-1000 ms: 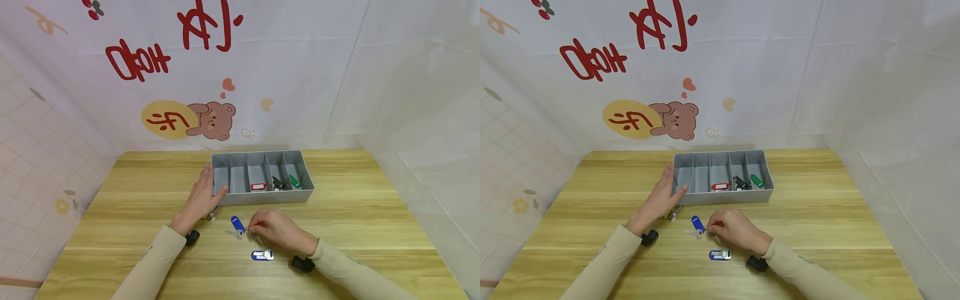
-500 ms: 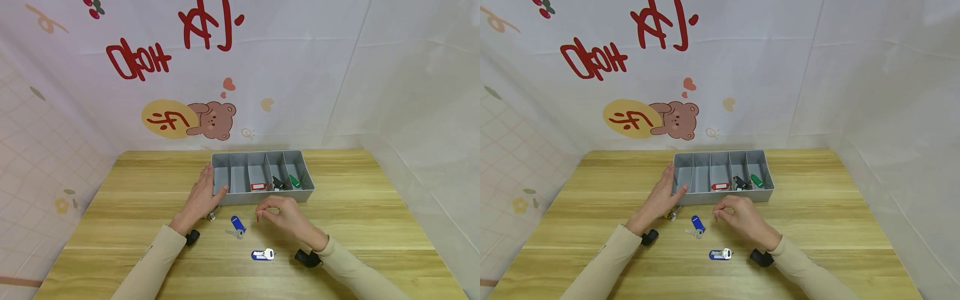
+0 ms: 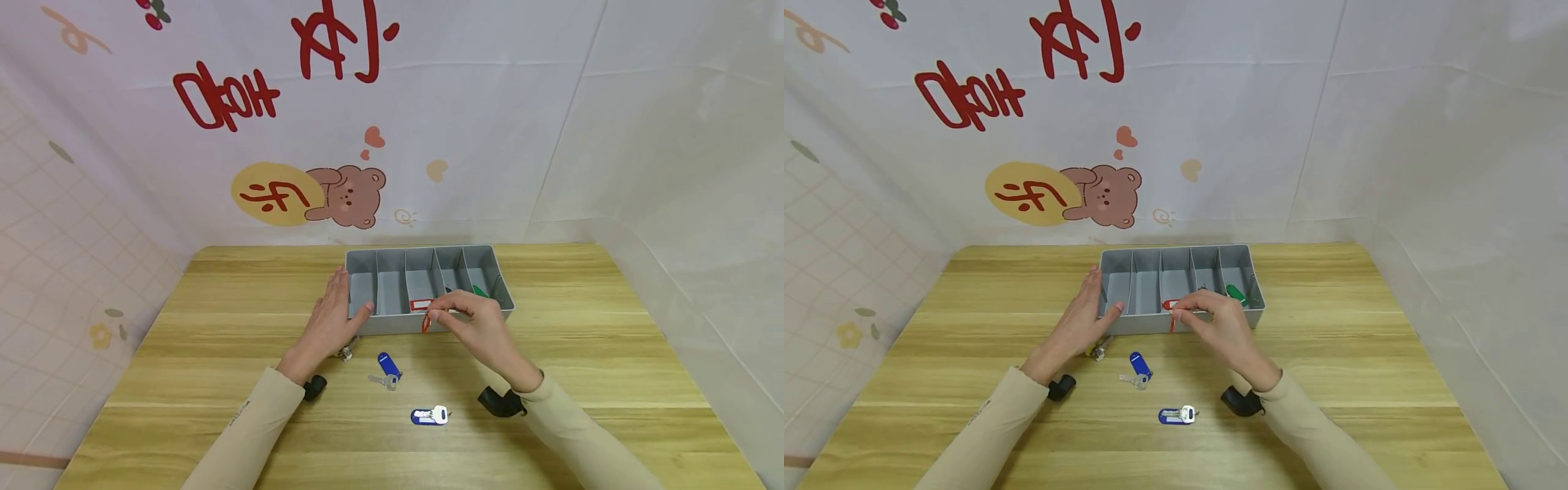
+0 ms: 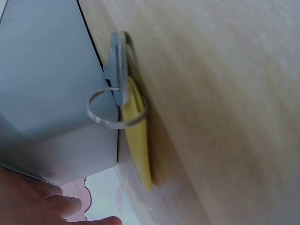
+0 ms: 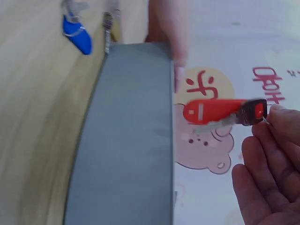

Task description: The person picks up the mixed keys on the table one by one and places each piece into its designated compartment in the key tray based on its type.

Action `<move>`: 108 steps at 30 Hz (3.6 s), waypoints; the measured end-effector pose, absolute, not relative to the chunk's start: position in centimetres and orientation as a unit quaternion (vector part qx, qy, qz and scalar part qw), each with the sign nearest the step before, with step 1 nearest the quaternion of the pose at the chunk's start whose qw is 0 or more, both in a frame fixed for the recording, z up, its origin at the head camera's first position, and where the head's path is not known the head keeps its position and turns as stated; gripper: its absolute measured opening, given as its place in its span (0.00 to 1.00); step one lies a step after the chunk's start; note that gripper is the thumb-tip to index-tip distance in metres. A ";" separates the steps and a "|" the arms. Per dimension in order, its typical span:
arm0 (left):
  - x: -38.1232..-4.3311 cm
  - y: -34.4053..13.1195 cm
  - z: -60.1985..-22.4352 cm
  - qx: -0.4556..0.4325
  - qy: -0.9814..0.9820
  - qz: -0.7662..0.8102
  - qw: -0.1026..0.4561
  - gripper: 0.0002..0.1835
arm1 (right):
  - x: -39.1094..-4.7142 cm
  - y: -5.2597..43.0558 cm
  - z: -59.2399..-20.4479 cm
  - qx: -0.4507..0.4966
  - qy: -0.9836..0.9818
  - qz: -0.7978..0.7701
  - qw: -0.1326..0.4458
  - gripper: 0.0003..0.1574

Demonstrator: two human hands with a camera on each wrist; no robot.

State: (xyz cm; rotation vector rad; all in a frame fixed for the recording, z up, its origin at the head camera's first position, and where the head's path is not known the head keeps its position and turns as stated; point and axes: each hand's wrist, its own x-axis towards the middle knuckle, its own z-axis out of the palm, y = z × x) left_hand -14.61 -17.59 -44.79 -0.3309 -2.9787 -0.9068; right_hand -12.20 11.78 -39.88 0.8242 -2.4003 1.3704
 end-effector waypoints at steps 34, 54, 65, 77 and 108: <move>-14.5 -17.5 -44.6 -0.106 -0.949 -0.295 0.004 0.51 | -18.1 10.1 -40.6 0.177 -0.852 0.477 0.125 0.07; -14.6 -17.5 -44.7 -0.106 -0.951 -0.289 0.005 0.51 | -20.1 8.8 -42.2 0.210 -0.896 0.367 0.132 0.05; -14.6 -17.5 -44.7 -0.103 -0.951 -0.293 0.003 0.50 | -20.6 8.1 -42.5 0.218 -0.916 0.311 0.132 0.07; -14.8 -17.5 -44.9 -0.103 -0.952 -0.288 0.007 0.50 | -20.1 8.9 -42.0 0.232 -0.904 0.338 0.119 0.30; -14.7 -17.6 -44.8 -0.110 -0.950 -0.291 0.010 0.51 | -10.0 14.6 -41.1 0.357 -0.874 0.329 0.026 0.48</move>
